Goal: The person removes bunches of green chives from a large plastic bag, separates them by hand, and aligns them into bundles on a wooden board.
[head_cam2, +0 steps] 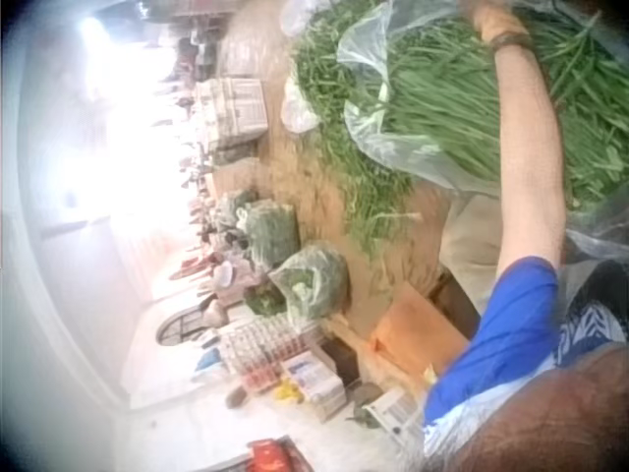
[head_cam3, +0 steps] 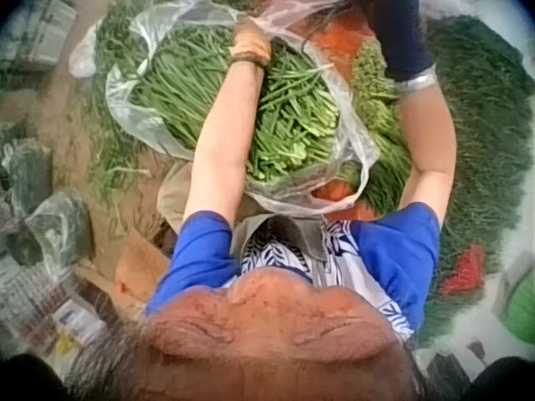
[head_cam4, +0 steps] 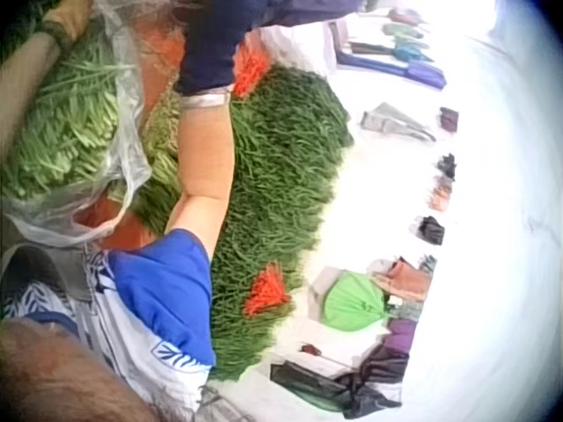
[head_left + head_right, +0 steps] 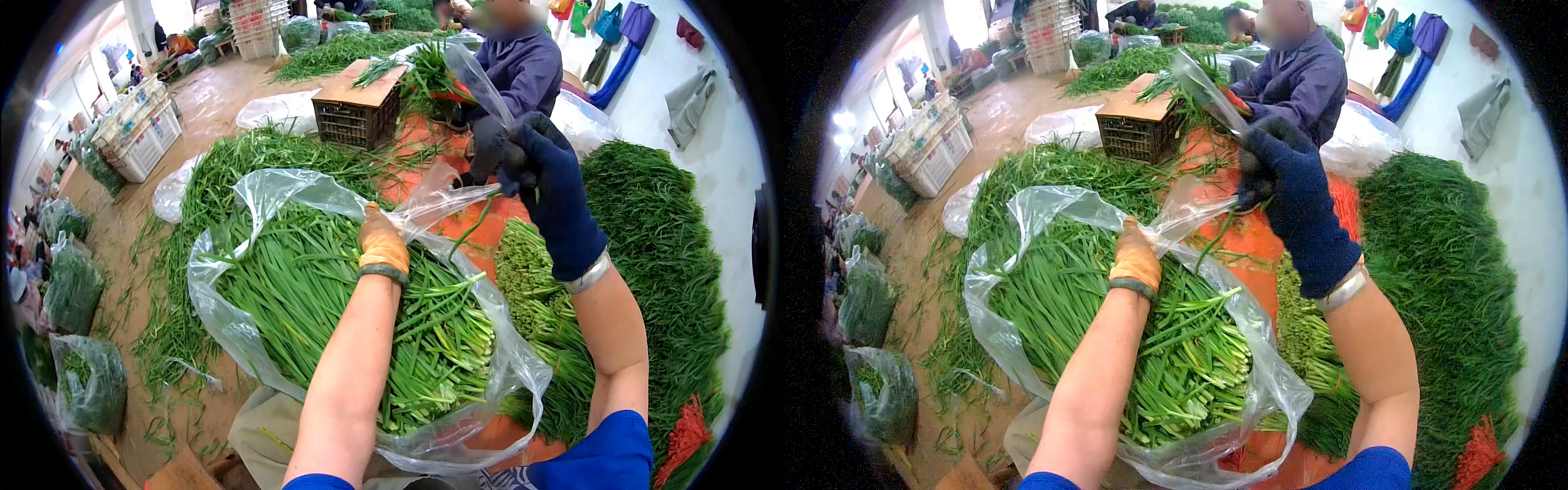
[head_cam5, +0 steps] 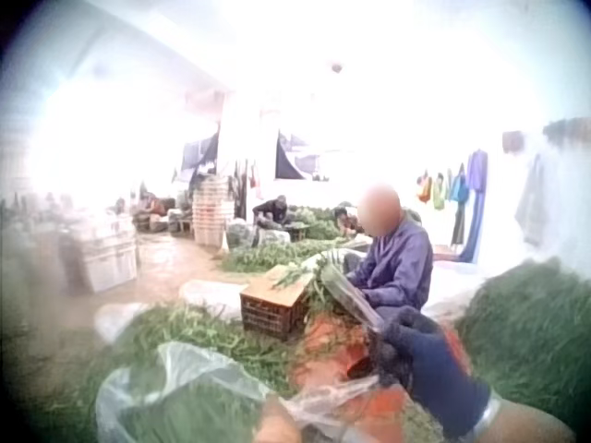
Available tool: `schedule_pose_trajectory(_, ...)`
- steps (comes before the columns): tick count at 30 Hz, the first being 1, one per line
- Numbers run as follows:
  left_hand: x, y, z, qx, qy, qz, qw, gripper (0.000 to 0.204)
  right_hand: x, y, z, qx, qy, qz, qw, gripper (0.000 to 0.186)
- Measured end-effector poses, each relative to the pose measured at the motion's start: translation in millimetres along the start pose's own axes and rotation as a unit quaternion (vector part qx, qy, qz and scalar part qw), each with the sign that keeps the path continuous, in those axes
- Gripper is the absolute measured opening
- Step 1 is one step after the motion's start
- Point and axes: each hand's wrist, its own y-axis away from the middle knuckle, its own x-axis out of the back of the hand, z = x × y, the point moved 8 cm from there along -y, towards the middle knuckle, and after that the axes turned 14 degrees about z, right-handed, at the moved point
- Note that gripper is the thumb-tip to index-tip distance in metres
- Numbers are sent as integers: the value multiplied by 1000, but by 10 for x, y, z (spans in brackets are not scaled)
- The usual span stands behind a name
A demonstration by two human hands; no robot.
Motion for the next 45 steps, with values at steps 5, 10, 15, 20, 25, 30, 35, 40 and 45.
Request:
schedule_pose_trajectory(5, -277, 225, -110, 129, 277, -97, 947, 47, 1082, -491, 750, -34, -57, 134, 989, 17)
schedule_pose_trajectory(10, -332, 266, -315, 155, 284, -95, 942, 42, 1628, -615, 1495, -13, 134, 187, 973, 13)
schedule_pose_trajectory(15, -80, 509, 2, 48, 168, -189, 966, 46, 1072, -727, 494, 344, 470, 157, 798, 9)
schedule_pose_trajectory(20, -80, 740, 79, -72, -86, -258, 960, 46, 223, -712, -258, 297, 146, -4, 944, 13)
schedule_pose_trajectory(25, -442, 506, -191, -237, -166, -169, 942, 32, -302, -490, -92, -48, -223, -119, 966, 10)
schedule_pose_trajectory(30, -426, -146, -544, 106, 286, -209, 929, 18, -211, -609, -188, 110, -36, 66, 991, 15)
schedule_pose_trajectory(35, -229, 319, -596, 44, 201, -71, 976, 27, 450, -846, 217, 32, -88, 189, 977, 16)
schedule_pose_trajectory(40, -152, 761, -149, -138, 12, -156, 978, 28, 516, -921, 406, 41, -54, 263, 962, 19)
schedule_pose_trajectory(45, -179, 910, -331, -70, 29, -246, 966, 9, 739, -1544, 702, 200, 301, 325, 874, 20)
